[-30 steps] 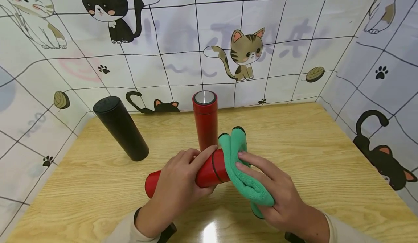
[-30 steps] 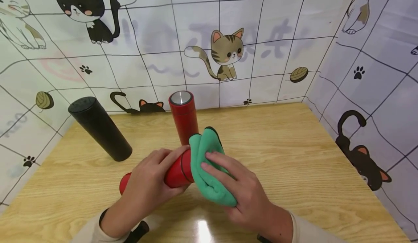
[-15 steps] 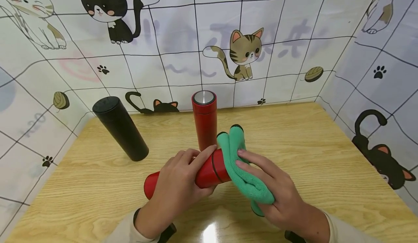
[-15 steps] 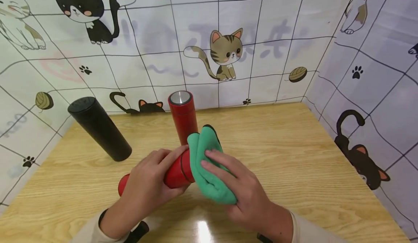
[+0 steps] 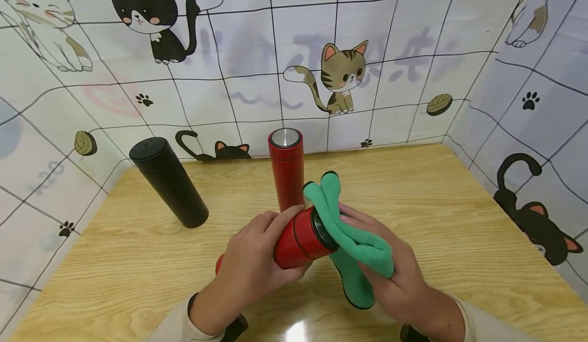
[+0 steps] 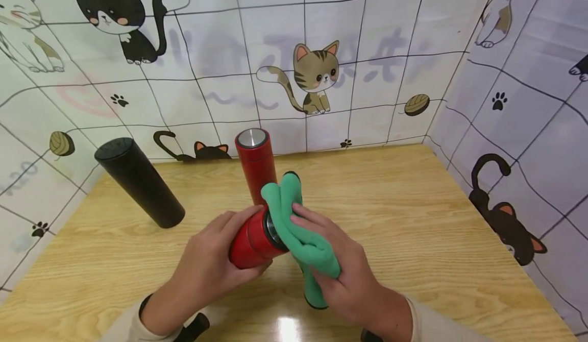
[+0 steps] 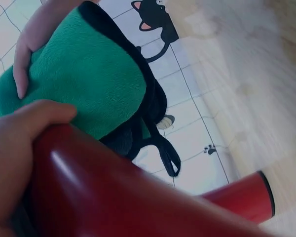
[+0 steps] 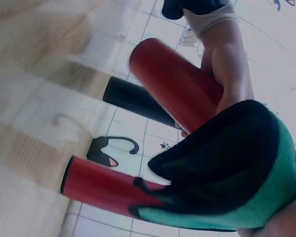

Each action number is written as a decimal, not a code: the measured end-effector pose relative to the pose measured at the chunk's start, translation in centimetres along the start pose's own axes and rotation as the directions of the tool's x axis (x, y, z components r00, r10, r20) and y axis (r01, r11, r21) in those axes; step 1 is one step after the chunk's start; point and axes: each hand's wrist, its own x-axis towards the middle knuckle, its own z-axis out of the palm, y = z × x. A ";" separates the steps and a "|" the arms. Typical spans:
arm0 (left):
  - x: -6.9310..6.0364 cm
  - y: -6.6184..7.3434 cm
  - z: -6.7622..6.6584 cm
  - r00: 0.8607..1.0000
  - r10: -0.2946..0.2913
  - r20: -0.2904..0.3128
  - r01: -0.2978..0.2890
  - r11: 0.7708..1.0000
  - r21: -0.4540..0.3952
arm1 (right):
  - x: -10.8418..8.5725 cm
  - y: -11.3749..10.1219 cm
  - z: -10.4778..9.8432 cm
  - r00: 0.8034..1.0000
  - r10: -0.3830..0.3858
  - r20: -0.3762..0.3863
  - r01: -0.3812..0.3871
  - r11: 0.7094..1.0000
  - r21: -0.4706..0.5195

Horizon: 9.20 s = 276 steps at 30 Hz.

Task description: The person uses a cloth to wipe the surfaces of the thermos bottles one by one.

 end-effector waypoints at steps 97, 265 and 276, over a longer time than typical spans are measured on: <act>7.4 -12.6 4.2 0.825 -0.564 -0.031 0.345 0.546 -0.763 | -2.2 5.0 0.3 0.388 0.747 0.540 -0.902 0.428 0.056; 0.8 1.0 5.5 0.954 -0.050 -0.297 -0.233 0.502 -0.833 | -1.5 0.1 0.8 0.966 0.254 -0.051 -0.258 0.955 -0.147; 0.6 0.8 5.5 0.950 -0.053 -0.306 -0.240 0.500 -0.832 | -1.5 0.3 0.9 0.950 0.310 -0.021 -0.310 0.943 -0.121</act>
